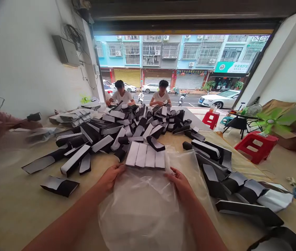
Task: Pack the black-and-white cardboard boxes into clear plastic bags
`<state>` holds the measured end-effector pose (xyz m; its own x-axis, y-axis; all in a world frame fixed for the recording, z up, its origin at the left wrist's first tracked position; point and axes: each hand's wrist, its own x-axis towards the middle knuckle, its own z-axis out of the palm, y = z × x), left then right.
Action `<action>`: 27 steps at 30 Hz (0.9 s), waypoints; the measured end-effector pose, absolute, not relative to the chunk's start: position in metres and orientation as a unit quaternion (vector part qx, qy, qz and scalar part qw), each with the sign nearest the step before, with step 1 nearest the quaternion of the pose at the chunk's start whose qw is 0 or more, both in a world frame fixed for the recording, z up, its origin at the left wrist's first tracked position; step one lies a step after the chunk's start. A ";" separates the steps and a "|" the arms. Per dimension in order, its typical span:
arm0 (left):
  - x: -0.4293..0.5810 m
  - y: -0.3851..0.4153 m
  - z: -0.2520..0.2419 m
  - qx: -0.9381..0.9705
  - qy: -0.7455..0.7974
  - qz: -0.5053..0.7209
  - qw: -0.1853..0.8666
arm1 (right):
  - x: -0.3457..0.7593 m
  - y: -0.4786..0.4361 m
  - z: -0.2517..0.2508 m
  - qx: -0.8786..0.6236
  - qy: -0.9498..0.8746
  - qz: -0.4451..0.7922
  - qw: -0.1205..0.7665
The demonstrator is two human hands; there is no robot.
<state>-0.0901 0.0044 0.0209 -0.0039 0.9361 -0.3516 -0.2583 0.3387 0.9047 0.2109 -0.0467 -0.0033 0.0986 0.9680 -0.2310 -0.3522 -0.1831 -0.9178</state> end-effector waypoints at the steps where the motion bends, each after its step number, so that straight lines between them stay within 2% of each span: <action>1: -0.092 0.003 0.018 0.323 0.523 0.469 0.634 | 0.210 -0.047 -0.004 -0.489 -0.318 0.596 0.552; 6: -0.093 0.000 0.012 0.330 0.505 0.472 0.643 | 0.210 -0.048 -0.012 -0.494 -0.348 0.595 0.529; 15: -0.092 0.000 0.001 0.349 0.456 0.540 0.616 | 0.217 -0.052 -0.017 -0.492 -0.366 0.552 0.565; 22: -0.099 0.000 0.000 0.431 0.431 0.489 0.624 | 0.221 -0.054 -0.007 -0.523 -0.359 0.564 0.528; 27: -0.104 0.000 0.003 0.508 0.405 0.441 0.618 | 0.222 -0.054 -0.012 -0.475 -0.394 0.589 0.522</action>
<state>-0.1035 0.0002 0.0034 0.2820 0.9580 -0.0523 -0.1340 0.0933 0.9866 0.2223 -0.0538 -0.0120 -0.0029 0.9890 -0.1480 -0.2412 -0.1443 -0.9597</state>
